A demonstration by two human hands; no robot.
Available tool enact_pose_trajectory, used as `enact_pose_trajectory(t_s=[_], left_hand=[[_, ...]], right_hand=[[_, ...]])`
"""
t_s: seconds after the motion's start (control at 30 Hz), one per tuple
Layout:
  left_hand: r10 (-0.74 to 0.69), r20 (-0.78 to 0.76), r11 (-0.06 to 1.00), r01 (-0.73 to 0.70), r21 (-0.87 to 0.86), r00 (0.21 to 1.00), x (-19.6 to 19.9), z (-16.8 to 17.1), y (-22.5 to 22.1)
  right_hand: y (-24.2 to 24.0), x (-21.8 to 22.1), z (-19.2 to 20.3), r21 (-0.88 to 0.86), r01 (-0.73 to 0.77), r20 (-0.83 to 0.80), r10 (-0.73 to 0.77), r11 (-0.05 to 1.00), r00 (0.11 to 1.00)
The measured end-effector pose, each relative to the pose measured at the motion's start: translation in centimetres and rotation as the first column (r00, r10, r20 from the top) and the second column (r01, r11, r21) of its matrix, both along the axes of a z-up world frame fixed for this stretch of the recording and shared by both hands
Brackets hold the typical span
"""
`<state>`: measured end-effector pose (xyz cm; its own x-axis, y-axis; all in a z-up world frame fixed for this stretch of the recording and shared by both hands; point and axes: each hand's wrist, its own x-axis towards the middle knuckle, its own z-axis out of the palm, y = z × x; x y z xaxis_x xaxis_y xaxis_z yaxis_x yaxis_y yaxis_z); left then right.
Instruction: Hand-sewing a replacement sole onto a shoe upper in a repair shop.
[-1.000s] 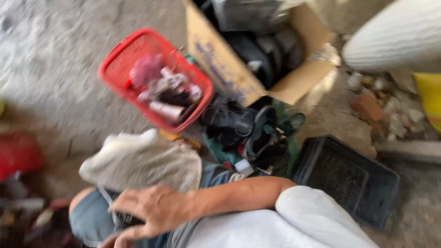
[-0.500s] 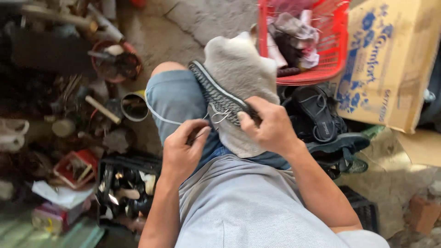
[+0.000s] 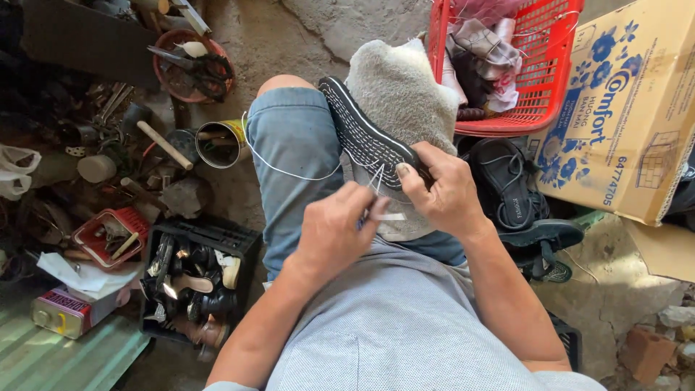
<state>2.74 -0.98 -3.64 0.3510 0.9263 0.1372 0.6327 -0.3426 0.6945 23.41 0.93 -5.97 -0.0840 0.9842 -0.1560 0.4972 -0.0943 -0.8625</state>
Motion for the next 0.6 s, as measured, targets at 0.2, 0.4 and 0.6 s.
enact_pose_trajectory(t_s=[0.2, 0.4, 0.6], left_hand=[[0.031, -0.126, 0.957, 0.007, 0.289, 0.992, -0.1, 1.2, 0.9], [0.297, -0.311, 0.881, -0.133, 0.454, 0.903, 0.0, -0.7, 1.7], [0.237, -0.233, 0.918, -0.139, 0.372, 0.943, 1.1, -2.1, 1.6]], right_hand=[[0.0, -0.5, 0.3, 0.008, -0.012, -0.015, 0.012, 1.0, 1.0], [0.3, -0.2, 0.6, 0.051, -0.026, -0.023, 0.028, 0.998, 0.999], [0.0, 0.0, 0.3, 0.048, -0.019, -0.023, 0.02, 0.999, 1.0]])
